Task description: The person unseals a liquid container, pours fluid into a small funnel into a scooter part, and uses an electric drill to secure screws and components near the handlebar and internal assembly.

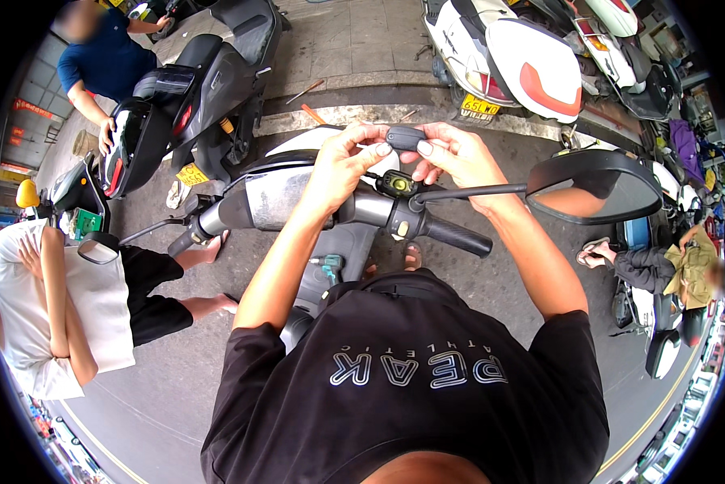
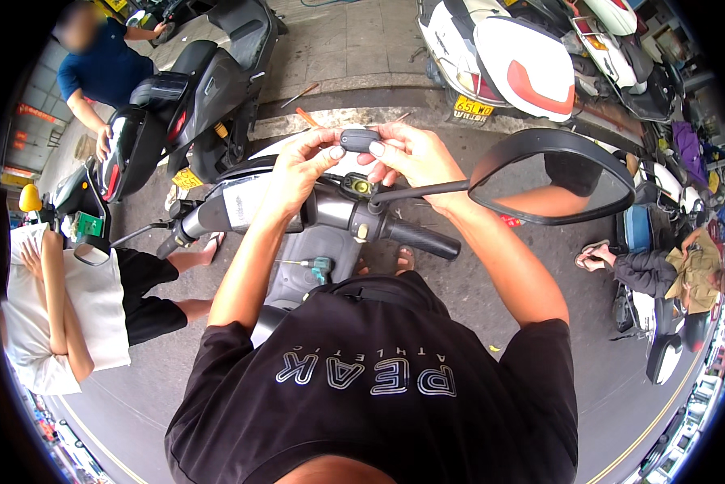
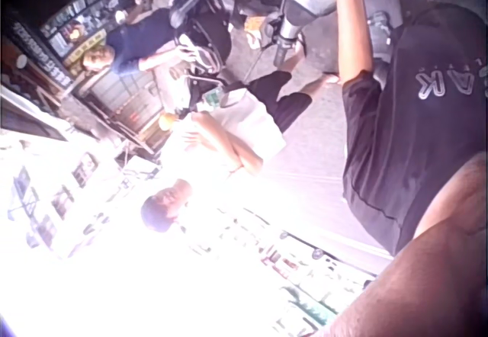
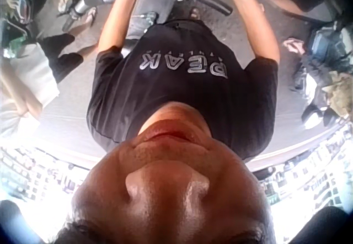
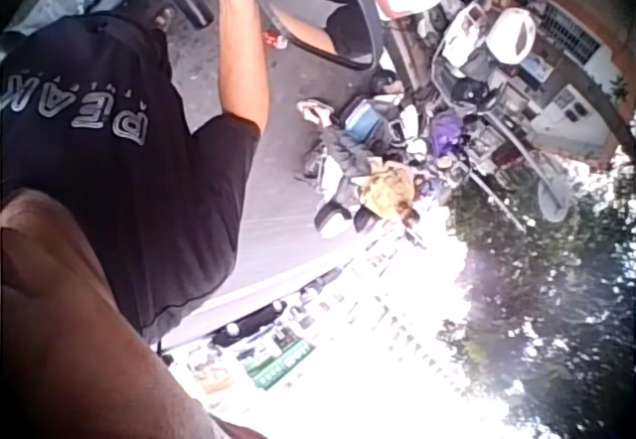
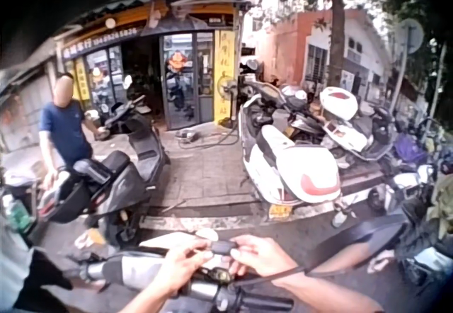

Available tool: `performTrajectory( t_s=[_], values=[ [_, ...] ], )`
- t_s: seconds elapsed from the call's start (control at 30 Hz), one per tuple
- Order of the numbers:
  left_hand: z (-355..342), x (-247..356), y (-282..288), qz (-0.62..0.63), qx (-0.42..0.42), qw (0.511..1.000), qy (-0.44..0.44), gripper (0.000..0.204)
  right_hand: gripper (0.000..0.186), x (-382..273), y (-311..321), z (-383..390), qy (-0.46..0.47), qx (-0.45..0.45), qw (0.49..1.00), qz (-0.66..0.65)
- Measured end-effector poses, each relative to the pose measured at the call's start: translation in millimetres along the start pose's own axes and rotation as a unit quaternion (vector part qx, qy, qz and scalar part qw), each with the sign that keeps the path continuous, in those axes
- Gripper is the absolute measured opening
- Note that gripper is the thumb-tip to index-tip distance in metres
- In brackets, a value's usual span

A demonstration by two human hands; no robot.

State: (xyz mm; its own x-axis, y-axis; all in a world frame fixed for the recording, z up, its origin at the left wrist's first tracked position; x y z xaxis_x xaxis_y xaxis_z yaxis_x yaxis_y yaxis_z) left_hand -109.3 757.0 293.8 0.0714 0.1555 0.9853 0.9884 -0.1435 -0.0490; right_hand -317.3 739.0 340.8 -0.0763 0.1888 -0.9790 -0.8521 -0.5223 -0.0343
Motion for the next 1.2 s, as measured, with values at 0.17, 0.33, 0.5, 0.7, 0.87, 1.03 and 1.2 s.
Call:
performTrajectory(
  t_s=[0.17,0.33,0.5,0.7,0.87,1.03,1.2],
  values=[
    [-1.2,1.4,-3.8,0.005,-0.008,1.0,0.008,0.029,0.043,-2.0,3.7,4.7,-0.001,0.0,1.0,0.007],
    [6.7,10.0,-1.9,-0.005,0.02,1.0,0.007,0.028,0.04,2.7,4.9,0.3,-0.009,-0.006,0.998,0.062],
    [3.1,21.0,-3.2,-0.037,-0.067,0.994,0.074,0.032,0.043,-2.4,8.4,13.3,-0.04,0.037,0.993,0.104],
    [7.8,6.0,9.0,0.013,-0.103,0.983,0.149,0.033,0.039,9.2,5.7,13.4,-0.093,-0.008,0.992,0.087],
    [7.3,10.5,8.4,-0.028,-0.105,0.984,0.138,0.031,0.039,13.6,3.8,12.0,-0.093,-0.007,0.992,0.082],
    [9.4,14.1,8.2,-0.046,-0.112,0.983,0.137,0.029,0.036,17.2,4.4,11.2,-0.098,-0.011,0.991,0.086],
    [11.1,3.8,12.3,-0.029,-0.101,0.987,0.12,0.027,0.035,15.2,1.0,10.4,-0.095,-0.008,0.991,0.095]
  ],
)
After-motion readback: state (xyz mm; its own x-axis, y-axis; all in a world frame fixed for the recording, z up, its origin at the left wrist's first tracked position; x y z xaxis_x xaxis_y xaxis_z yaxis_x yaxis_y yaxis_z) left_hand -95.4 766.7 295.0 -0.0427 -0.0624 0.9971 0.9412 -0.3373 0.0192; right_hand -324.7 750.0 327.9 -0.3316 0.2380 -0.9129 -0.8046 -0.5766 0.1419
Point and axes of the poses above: each hand's wrist, its own z-axis away from the middle knuckle, its own y-axis out of the back of the hand, x = y × z, the point moved 2 cm from there along -z, towards the middle knuckle, and after that the axes turned 5 degrees about -y, right-handed, at the moved point
